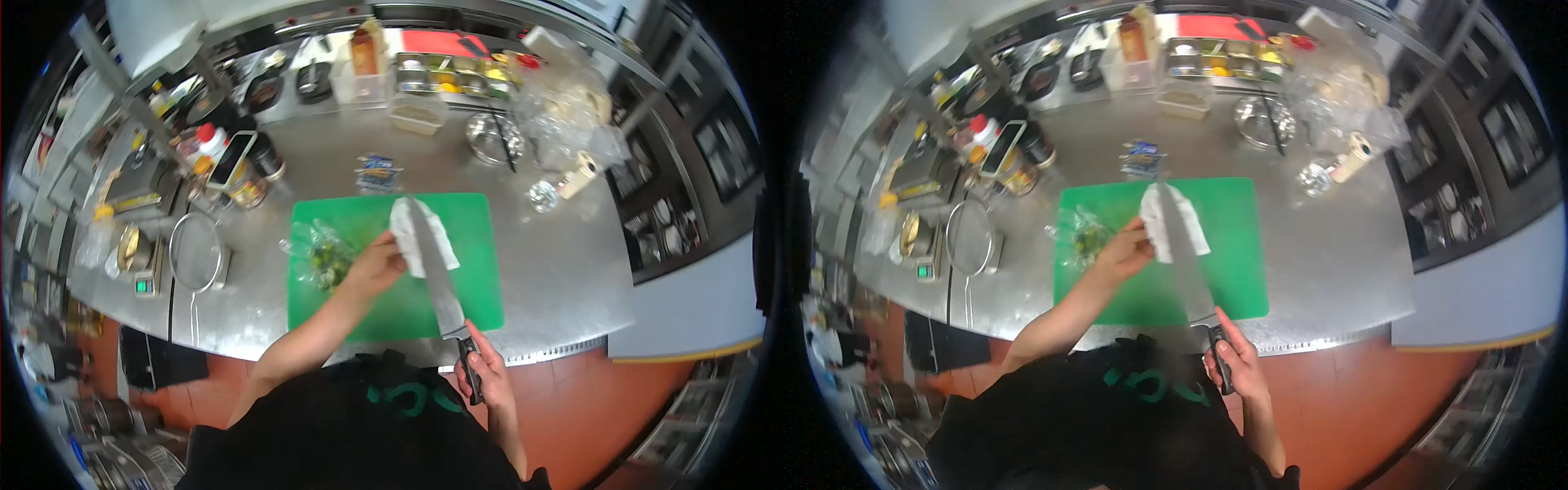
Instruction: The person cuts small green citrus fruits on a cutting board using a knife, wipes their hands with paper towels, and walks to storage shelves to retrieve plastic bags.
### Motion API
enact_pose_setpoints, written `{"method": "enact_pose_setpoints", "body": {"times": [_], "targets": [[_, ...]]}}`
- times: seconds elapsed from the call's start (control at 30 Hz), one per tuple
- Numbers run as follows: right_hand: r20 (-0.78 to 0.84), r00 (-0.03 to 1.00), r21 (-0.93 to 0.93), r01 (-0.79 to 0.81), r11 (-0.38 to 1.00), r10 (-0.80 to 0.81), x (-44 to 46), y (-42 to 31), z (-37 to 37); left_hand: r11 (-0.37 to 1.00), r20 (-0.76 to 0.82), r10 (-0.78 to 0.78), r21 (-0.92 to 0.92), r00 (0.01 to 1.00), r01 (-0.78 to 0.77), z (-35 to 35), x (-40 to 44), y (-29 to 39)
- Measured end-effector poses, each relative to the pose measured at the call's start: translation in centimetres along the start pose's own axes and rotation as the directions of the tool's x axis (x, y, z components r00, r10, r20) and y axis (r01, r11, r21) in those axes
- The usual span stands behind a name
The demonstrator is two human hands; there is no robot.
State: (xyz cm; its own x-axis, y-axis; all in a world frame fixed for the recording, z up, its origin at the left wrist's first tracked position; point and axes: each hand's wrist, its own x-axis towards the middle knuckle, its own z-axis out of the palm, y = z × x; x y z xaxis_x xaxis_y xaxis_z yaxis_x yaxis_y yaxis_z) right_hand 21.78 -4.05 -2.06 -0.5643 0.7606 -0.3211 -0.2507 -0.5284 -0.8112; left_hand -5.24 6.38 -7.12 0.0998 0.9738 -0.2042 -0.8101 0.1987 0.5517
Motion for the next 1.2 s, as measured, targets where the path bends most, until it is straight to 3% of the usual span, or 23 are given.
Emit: {"method": "enact_pose_setpoints", "body": {"times": [0.07,0.13,0.17,0.2,0.23,0.27,0.3,0.37,0.4,0.43,0.47,0.5,0.53,0.6,0.63,0.67,0.73,0.77,0.83,0.97,1.03,1.17,1.2], "targets": [[-0.043,0.999,-0.025,0.010,1.000,-0.011,1.1,0.6,-0.2,0.997,-0.005,-0.078,0.027,0.997,0.078,0.0,-0.2,-0.6],[-0.065,0.995,-0.056,0.077,0.995,-0.081,2.9,1.0,-0.3,0.940,-0.106,-0.225,0.239,0.968,0.245,2.2,-3.5,-1.1],[-0.130,0.978,-0.071,0.157,0.985,-0.166,3.3,1.2,-0.2,0.969,0.097,-0.240,0.089,0.966,0.232,0.9,-4.9,-3.1],[-0.225,0.964,-0.096,0.125,0.988,-0.144,4.0,0.1,0.4,0.975,0.191,-0.204,0.126,0.960,0.182,-3.7,-4.3,-8.7],[-0.218,0.967,-0.100,0.115,0.988,-0.135,5.4,0.2,-0.2,0.977,0.184,-0.195,0.117,0.963,0.176,-4.6,-5.5,-8.9],[-0.244,0.931,-0.287,0.198,0.937,-0.272,7.3,1.2,-1.6,0.944,-0.080,-0.089,0.313,0.993,0.110,-6.0,-7.3,-8.1],[-0.243,0.880,-0.463,0.265,0.846,-0.409,8.9,2.1,-3.0,0.857,-0.309,0.072,0.506,0.948,0.100,-7.6,-9.1,-6.8],[-0.240,0.913,-0.492,0.179,0.852,-0.330,10.8,3.1,-5.2,0.216,-0.378,0.292,0.921,0.879,0.324,-6.7,-13.0,1.1],[-0.245,0.934,-0.516,0.101,0.850,-0.259,11.4,3.5,-6.0,0.728,-0.486,0.298,0.673,0.821,0.134,-9.8,-14.4,2.4],[-0.253,0.934,-0.513,0.092,0.853,-0.253,11.9,3.8,-7.0,0.970,-0.583,0.233,0.199,0.779,-0.141,-12.5,-15.5,3.5],[-0.179,0.889,-0.908,0.015,0.418,-0.421,12.3,4.0,-7.9,0.953,-0.678,0.212,0.302,0.703,0.004,-12.8,-16.6,5.6],[-0.011,0.856,-0.981,-0.110,-0.160,-0.517,13.0,4.0,-7.9,0.912,-0.759,0.214,0.382,0.615,0.153,-12.9,-17.3,7.7],[0.080,0.790,-0.951,-0.122,-0.283,-0.608,12.9,2.2,-5.7,0.913,-0.758,0.213,0.379,0.616,0.151,-14.7,-17.3,8.5],[0.161,0.786,-0.950,-0.041,-0.310,-0.598,15.6,1.2,-2.0,0.572,-0.630,0.430,0.744,0.646,0.345,-18.6,-16.8,9.1],[0.240,0.773,-0.942,0.040,-0.333,-0.587,17.1,0.9,0.0,0.573,-0.621,0.455,0.753,0.638,0.323,-18.3,-15.9,9.4],[0.199,0.835,-0.973,0.107,-0.204,-0.514,19.5,1.9,1.9,0.573,-0.607,0.485,0.764,0.630,0.295,-17.6,-14.2,9.5],[0.101,0.949,-0.988,0.131,0.082,-0.298,25.0,4.9,6.3,0.340,-0.427,0.593,0.901,0.683,0.269,-18.5,-10.9,9.4],[0.084,0.975,-0.990,0.104,0.091,-0.205,27.9,6.2,8.0,0.339,-0.421,0.597,0.904,0.683,0.261,-18.4,-9.7,9.6],[0.194,0.943,-0.981,0.193,-0.028,-0.269,31.6,8.3,11.2,0.174,-0.257,0.451,0.964,0.855,0.199,-18.3,-7.5,10.1],[0.425,0.892,-0.904,0.411,-0.114,-0.153,34.2,8.4,14.5,0.269,-0.243,0.404,0.953,0.882,0.139,-17.9,-5.5,10.9],[0.459,0.876,-0.886,0.440,0.145,0.151,34.6,7.5,15.3,0.291,-0.192,0.373,0.953,0.908,0.082,-14.6,-5.7,12.2],[0.334,0.929,-0.928,0.295,0.225,0.158,35.4,8.3,13.0,0.285,-0.088,0.492,0.956,0.866,-0.065,-15.7,-4.9,13.1],[0.327,0.944,-0.874,0.319,0.367,-0.042,35.4,9.0,12.0,0.271,-0.126,0.523,0.962,0.843,-0.024,-15.5,-5.7,14.0]]}}
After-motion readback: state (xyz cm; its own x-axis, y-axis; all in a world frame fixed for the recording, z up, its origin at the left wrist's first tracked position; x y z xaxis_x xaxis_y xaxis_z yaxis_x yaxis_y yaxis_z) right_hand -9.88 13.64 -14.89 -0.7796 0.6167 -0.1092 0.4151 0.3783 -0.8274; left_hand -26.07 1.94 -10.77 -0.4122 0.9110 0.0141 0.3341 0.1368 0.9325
